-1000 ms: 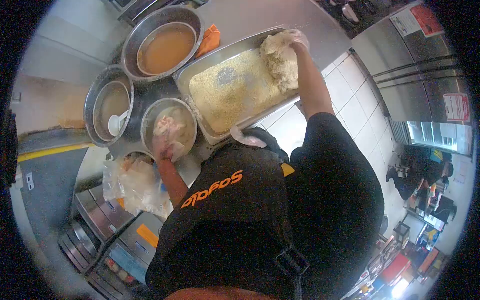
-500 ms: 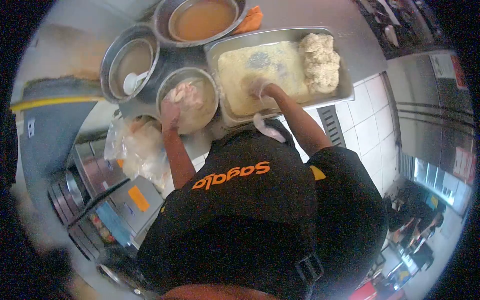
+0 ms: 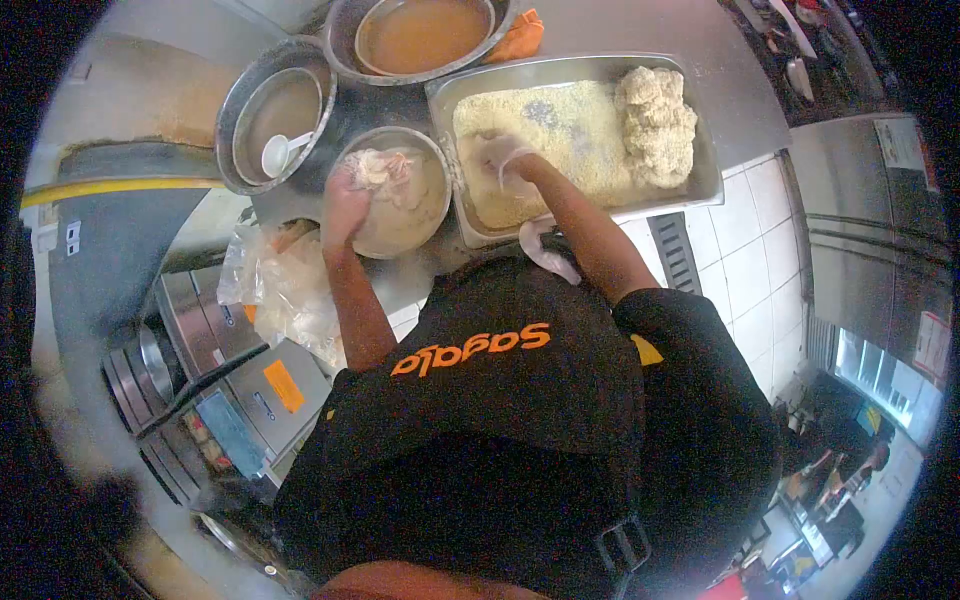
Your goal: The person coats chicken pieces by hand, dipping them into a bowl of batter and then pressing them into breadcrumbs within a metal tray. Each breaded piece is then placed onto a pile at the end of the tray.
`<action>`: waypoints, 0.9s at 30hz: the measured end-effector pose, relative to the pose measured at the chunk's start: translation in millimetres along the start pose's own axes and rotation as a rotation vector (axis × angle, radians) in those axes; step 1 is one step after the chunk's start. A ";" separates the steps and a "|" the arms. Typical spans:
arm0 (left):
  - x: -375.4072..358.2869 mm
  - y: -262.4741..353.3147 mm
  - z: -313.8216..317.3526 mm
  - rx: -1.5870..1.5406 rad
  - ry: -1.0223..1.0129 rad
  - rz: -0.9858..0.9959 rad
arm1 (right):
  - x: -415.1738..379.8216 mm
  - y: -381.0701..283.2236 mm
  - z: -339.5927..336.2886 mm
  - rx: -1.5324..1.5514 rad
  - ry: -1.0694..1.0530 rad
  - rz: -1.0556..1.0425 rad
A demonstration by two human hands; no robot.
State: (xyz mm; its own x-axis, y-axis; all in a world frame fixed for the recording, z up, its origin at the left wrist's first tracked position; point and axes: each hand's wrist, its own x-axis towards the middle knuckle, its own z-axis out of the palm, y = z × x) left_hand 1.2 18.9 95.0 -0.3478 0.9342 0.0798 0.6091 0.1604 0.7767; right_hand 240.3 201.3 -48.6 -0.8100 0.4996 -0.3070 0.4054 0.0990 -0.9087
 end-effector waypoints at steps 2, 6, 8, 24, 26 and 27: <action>9.6 24.8 -3.3 0.013 0.001 0.032 | -20.7 -40.7 -19.5 0.220 0.214 0.378; 17.9 99.2 -17.6 0.117 -0.073 0.131 | -34.8 31.3 -54.9 -0.393 0.387 -0.181; 25.3 136.3 -18.6 0.091 -0.104 0.185 | -57.1 9.2 -70.9 -0.129 0.362 -0.001; 53.9 58.6 105.3 -0.498 -0.173 0.147 | -78.1 31.9 -89.2 -0.183 0.563 0.149; 38.5 74.7 69.9 -0.143 0.023 0.317 | -69.2 30.4 -87.3 -0.537 0.738 0.280; 32.4 72.1 59.6 -0.124 0.053 0.204 | -63.5 33.0 -86.4 -0.684 0.838 0.323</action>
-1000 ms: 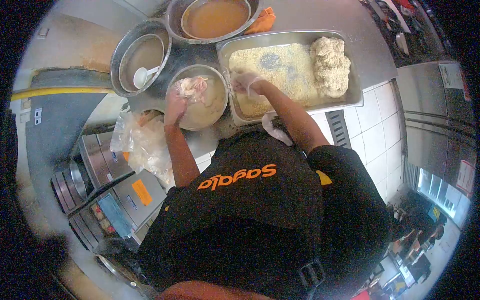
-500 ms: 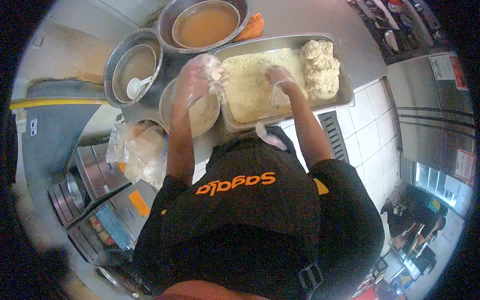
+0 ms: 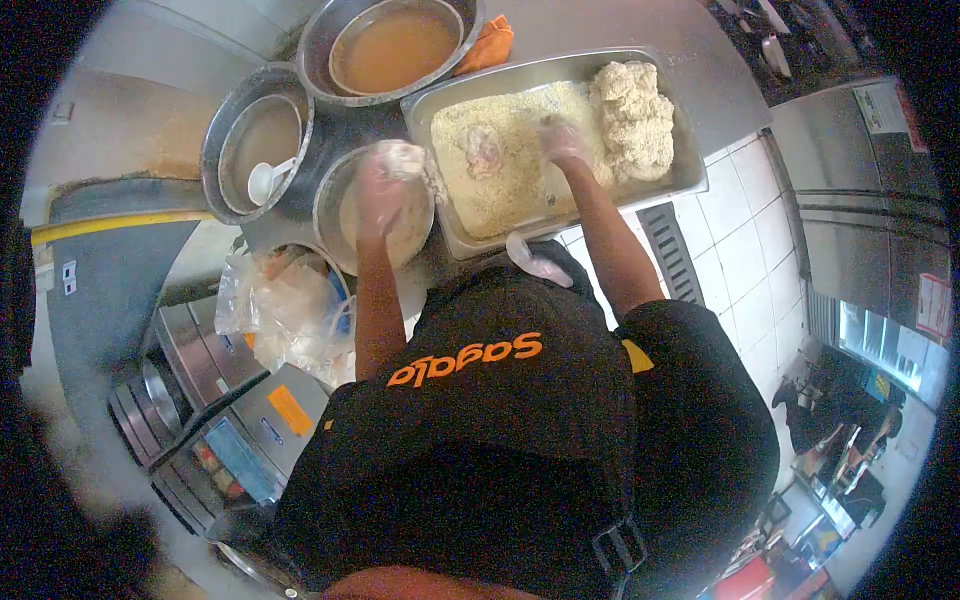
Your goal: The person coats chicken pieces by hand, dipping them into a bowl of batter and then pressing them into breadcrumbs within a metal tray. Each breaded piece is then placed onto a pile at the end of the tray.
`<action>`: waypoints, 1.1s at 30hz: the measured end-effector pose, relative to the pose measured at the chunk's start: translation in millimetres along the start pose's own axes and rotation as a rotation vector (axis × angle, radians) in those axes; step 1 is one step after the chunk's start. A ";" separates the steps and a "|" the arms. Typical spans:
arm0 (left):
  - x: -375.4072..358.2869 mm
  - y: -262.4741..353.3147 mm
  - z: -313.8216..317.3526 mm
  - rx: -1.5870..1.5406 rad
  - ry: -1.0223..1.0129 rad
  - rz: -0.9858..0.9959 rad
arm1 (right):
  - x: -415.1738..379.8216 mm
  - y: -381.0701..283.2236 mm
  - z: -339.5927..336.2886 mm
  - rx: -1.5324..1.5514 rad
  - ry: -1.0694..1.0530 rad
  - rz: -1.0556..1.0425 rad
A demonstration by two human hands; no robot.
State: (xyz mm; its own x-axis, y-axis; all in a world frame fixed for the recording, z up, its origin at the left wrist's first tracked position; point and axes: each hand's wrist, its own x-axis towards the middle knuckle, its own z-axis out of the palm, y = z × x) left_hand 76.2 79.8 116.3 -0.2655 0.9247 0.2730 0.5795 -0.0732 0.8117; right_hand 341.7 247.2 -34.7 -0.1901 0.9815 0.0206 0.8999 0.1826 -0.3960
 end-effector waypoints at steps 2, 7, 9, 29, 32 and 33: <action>-14.2 -6.3 -21.7 0.052 0.071 -0.234 | -0.6 -12.0 -11.4 -0.278 -0.259 -0.166; -70.0 -187.6 -9.5 0.559 -0.299 -0.603 | -26.7 -62.6 -33.4 -0.079 -0.544 -0.301; -80.1 -186.9 2.8 0.552 -0.274 -0.614 | -35.8 -67.5 -34.2 0.188 -0.637 -0.290; -50.5 -80.4 10.7 -0.337 -0.364 -0.642 | -57.6 -96.8 50.7 1.066 -1.077 0.326; -46.1 -62.1 2.0 -0.465 -0.351 -0.609 | -33.0 -95.9 7.9 0.909 -0.955 0.185; -42.3 -50.7 -1.9 -0.460 -0.324 -0.577 | -21.7 -99.3 -12.8 0.840 -0.926 0.130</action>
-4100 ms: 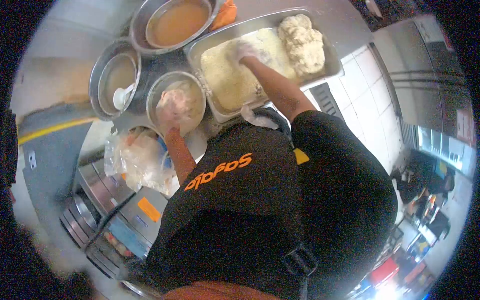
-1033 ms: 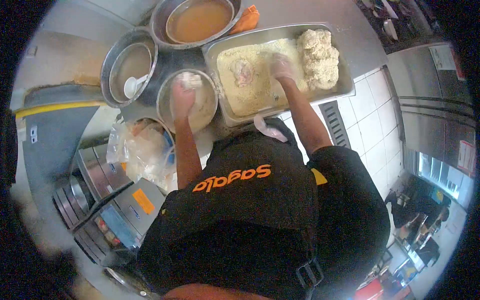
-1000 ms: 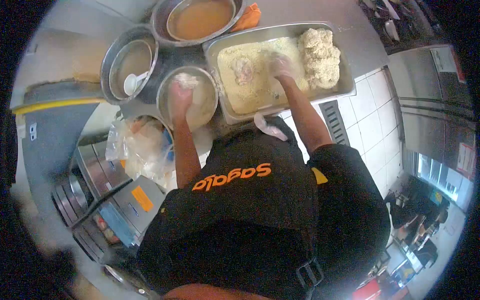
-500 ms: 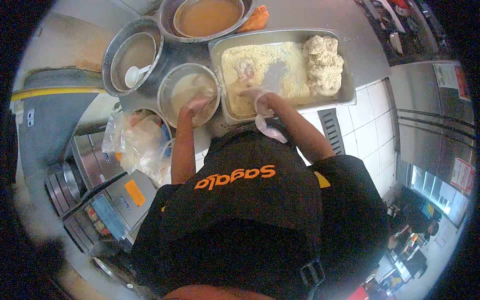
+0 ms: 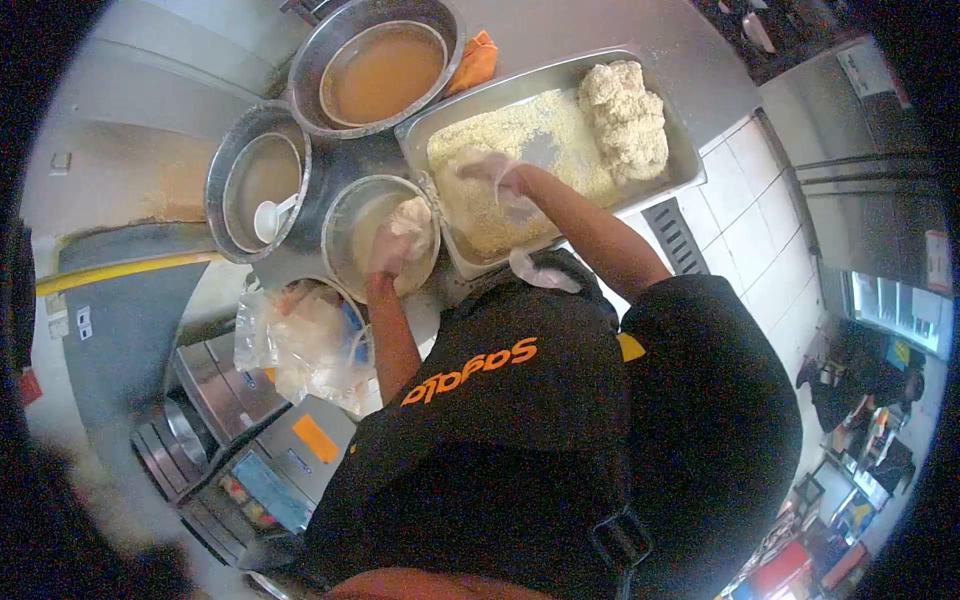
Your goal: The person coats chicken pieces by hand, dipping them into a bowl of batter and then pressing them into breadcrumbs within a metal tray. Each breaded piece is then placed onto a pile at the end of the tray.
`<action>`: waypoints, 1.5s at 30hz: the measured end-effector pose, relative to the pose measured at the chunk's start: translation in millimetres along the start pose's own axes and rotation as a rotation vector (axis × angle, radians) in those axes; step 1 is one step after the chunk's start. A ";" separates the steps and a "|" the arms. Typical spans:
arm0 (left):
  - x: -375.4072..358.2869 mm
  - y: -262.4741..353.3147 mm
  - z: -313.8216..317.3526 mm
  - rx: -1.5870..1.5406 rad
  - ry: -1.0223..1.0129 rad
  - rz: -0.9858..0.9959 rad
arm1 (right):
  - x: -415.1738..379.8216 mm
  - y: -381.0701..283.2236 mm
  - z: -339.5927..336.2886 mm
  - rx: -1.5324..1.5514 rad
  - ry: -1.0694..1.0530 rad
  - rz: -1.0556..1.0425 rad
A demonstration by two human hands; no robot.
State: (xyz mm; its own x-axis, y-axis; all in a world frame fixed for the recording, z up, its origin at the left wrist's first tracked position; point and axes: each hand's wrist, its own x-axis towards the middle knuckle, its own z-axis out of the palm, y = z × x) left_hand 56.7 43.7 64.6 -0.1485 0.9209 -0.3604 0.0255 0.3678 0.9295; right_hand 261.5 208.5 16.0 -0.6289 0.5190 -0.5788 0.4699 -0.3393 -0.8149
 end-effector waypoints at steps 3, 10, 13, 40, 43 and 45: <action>-21.0 40.2 2.6 0.018 0.020 0.089 | 4.8 -31.2 -38.7 -0.693 0.108 -0.322; -20.4 16.8 -20.1 0.447 0.216 0.303 | 60.5 -26.2 -62.4 -0.561 0.419 -0.075; -28.9 35.2 -15.0 0.266 0.282 0.200 | 117.3 5.5 -45.7 -0.372 0.396 -0.297; -16.7 12.0 -17.6 -0.353 0.494 0.132 | 63.6 67.0 24.5 -1.810 0.626 -0.375; -3.0 -5.2 -20.4 -0.847 0.410 0.104 | 64.1 38.6 10.6 -1.688 0.492 -0.517; 1.3 -20.7 -24.1 -0.282 0.493 0.348 | 41.6 10.6 9.5 -1.489 0.278 -0.401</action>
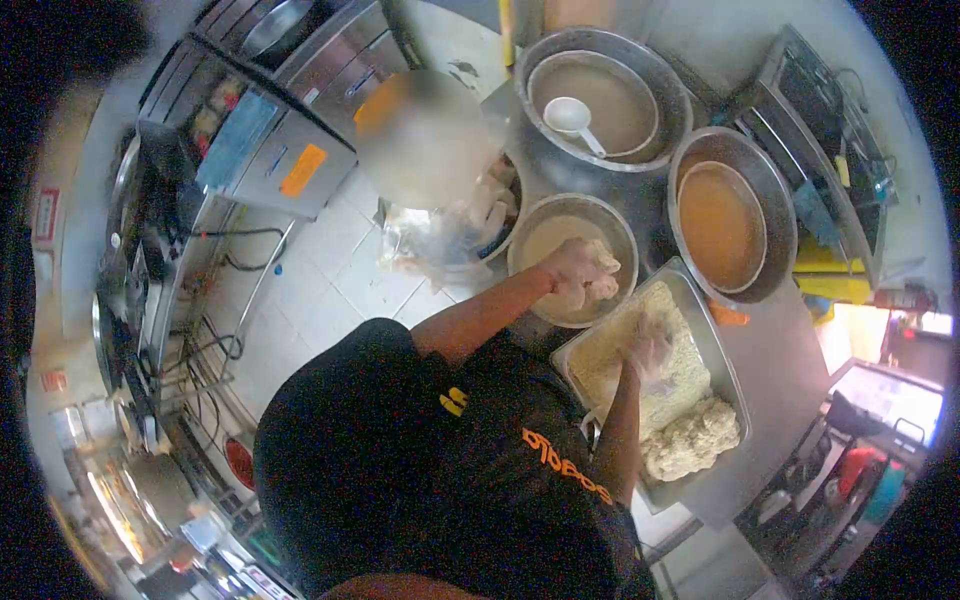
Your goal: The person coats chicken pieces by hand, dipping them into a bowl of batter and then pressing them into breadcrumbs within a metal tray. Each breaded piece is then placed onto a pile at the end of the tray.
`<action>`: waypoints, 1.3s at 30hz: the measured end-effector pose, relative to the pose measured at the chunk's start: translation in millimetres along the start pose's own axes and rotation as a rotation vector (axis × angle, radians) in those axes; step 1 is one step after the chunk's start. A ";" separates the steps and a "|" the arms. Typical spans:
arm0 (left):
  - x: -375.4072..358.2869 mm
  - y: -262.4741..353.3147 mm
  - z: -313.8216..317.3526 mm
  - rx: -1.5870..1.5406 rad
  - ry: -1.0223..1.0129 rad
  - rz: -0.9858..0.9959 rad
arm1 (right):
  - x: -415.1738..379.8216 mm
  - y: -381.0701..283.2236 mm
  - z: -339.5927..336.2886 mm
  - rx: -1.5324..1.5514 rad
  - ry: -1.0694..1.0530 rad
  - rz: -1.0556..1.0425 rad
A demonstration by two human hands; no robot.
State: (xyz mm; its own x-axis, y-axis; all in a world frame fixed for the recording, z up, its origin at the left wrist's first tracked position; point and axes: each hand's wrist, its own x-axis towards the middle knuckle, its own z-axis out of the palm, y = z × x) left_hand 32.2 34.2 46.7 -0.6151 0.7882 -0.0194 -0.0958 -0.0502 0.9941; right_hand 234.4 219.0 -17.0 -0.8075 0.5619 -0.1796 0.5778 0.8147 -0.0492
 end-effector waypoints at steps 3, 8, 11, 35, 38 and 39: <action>-9.1 -10.6 -7.4 0.064 0.008 0.005 | -7.2 10.9 15.8 0.918 -0.275 -0.017; -15.3 -58.3 -19.8 -0.073 -0.142 0.012 | -43.7 17.8 11.0 1.404 -0.612 -0.018; -10.1 -82.8 -28.6 -0.304 -0.246 -0.078 | -53.1 20.4 -6.1 1.368 -0.469 -0.096; -1.2 -85.9 -36.7 0.704 -0.306 -0.021 | -49.8 -50.0 18.8 1.476 -0.623 0.297; 18.3 -125.4 -43.7 0.664 -0.241 0.110 | -59.1 -17.8 10.3 1.303 -0.246 -0.035; 2.8 -69.2 -27.3 0.837 -0.181 0.238 | -45.0 -4.3 19.3 1.372 -0.202 0.009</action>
State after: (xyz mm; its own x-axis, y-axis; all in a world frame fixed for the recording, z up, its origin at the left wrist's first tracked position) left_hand 15.7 23.1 -25.0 -0.4058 0.9025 0.1445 0.6662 0.1839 0.7227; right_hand 270.5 187.5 -27.7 -0.8400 0.4403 -0.3171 0.3316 -0.0460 -0.9423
